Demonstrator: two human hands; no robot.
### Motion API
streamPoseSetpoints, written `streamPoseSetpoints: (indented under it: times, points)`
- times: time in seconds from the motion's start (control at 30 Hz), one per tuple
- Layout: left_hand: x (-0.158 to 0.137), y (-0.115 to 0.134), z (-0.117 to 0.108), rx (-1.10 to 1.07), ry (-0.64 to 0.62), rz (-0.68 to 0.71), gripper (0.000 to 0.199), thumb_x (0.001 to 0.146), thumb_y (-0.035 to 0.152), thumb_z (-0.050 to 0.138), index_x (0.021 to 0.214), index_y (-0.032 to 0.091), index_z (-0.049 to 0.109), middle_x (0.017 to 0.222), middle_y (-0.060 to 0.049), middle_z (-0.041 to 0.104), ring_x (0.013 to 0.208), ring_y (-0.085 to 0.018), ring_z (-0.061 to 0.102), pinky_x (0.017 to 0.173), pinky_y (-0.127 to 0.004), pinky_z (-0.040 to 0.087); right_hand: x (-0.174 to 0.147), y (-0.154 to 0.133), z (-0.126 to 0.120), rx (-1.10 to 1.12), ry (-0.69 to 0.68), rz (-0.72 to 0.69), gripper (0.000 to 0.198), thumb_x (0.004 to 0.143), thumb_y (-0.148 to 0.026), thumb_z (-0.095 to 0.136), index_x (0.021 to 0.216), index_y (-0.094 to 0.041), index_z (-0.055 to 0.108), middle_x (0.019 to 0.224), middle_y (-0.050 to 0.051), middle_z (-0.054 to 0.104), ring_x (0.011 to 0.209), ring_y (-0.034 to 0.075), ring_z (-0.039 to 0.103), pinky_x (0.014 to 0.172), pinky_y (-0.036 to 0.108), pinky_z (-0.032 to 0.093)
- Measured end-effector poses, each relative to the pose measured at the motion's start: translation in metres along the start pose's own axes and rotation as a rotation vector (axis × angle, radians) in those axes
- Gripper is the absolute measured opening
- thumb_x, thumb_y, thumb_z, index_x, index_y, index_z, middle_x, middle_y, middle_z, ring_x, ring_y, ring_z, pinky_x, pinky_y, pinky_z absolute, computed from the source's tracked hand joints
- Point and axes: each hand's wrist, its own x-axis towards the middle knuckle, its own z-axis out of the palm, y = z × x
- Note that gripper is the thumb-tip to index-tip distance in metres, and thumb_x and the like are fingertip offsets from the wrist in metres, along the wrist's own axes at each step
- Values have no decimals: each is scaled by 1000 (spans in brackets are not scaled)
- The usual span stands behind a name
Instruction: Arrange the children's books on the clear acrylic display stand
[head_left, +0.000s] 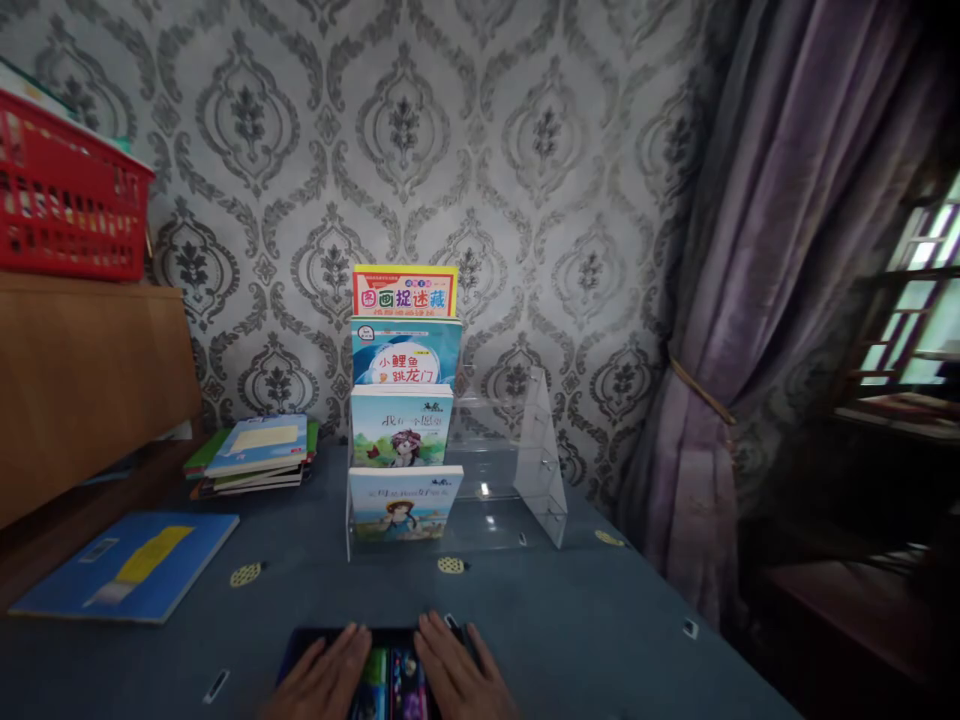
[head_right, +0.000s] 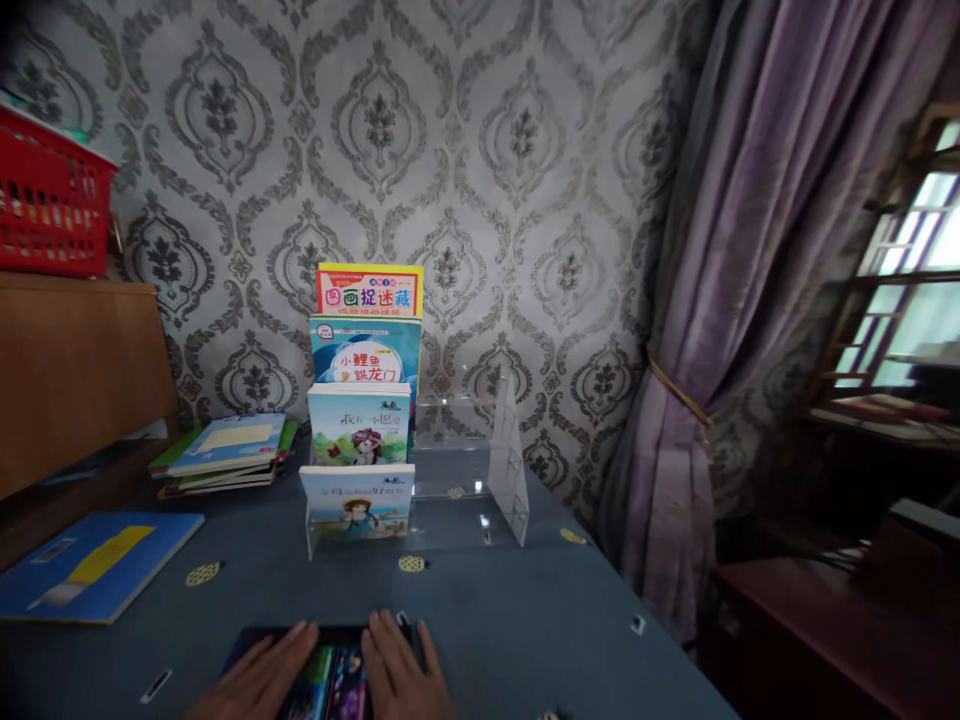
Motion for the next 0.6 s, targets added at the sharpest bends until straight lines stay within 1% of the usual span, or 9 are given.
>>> streamPoseSetpoints:
  times: [0.07, 0.13, 0.17, 0.23, 0.3, 0.33, 0.4, 0.5, 0.6]
  points:
    - [-13, 1, -5, 0, -7, -97, 69, 98, 33, 51, 160, 33, 19, 136, -4, 64, 114, -21, 70, 93, -28, 59, 6, -10, -24, 72, -97, 52, 58, 96, -37, 57, 151, -22, 46, 146, 10, 54, 132, 28, 56, 108, 41, 50]
    - [-23, 6, -15, 7, -30, -223, 56, 99, 31, 47, 154, 29, 37, 136, -7, 65, 114, -23, 70, 94, -33, 60, 13, -25, -50, 144, -178, 168, 59, 96, -37, 54, 151, -18, 45, 152, 13, 47, 140, 30, 47, 114, 49, 42]
    - [-27, 9, -23, 18, -72, -295, 51, 99, 31, 45, 150, 26, 43, 137, -9, 64, 116, -24, 68, 95, -36, 59, 18, -32, -61, 174, -210, 213, 57, 97, -34, 52, 150, -17, 46, 153, 14, 46, 142, 30, 45, 117, 51, 38]
    - [-28, 15, -39, 40, -156, -444, 46, 101, 31, 40, 145, 20, 48, 141, -13, 61, 121, -28, 65, 100, -45, 56, 25, -40, -74, 222, -265, 250, 53, 98, -31, 49, 149, -16, 47, 154, 14, 45, 143, 29, 42, 118, 54, 34]
    - [-25, 17, -53, 4, -243, -502, 46, 101, 30, 39, 145, 16, 47, 144, -15, 58, 128, -28, 60, 106, -49, 50, 27, -41, -76, 234, -291, 256, 52, 99, -31, 45, 148, -13, 47, 154, 17, 45, 145, 29, 40, 118, 57, 32]
    - [-22, 18, -59, -17, -266, -511, 46, 102, 29, 39, 145, 16, 46, 145, -15, 56, 131, -27, 58, 109, -48, 48, 27, -40, -73, 233, -291, 250, 53, 100, -33, 43, 149, -11, 46, 155, 17, 43, 145, 30, 39, 118, 58, 32]
    - [-17, 18, -67, -42, -288, -502, 44, 102, 26, 38, 145, 15, 44, 147, -15, 55, 136, -24, 53, 113, -46, 44, 24, -36, -66, 235, -261, 220, 54, 102, -37, 39, 150, -13, 46, 156, 16, 43, 146, 29, 39, 118, 57, 33]
    - [-11, 22, -73, -29, -309, -448, 39, 103, 21, 36, 139, 16, 49, 145, -14, 57, 140, -23, 48, 116, -49, 39, 18, -32, -56, 221, -209, 183, 53, 103, -38, 39, 151, -17, 45, 154, 13, 47, 145, 28, 40, 117, 54, 35]
    - [-3, 36, -79, -58, -336, -347, 34, 104, 29, 39, 132, 17, 55, 142, -14, 59, 140, -25, 48, 118, -52, 36, 16, -32, -53, 208, -177, 181, 53, 103, -39, 38, 151, -18, 45, 154, 13, 47, 145, 28, 41, 117, 55, 35]
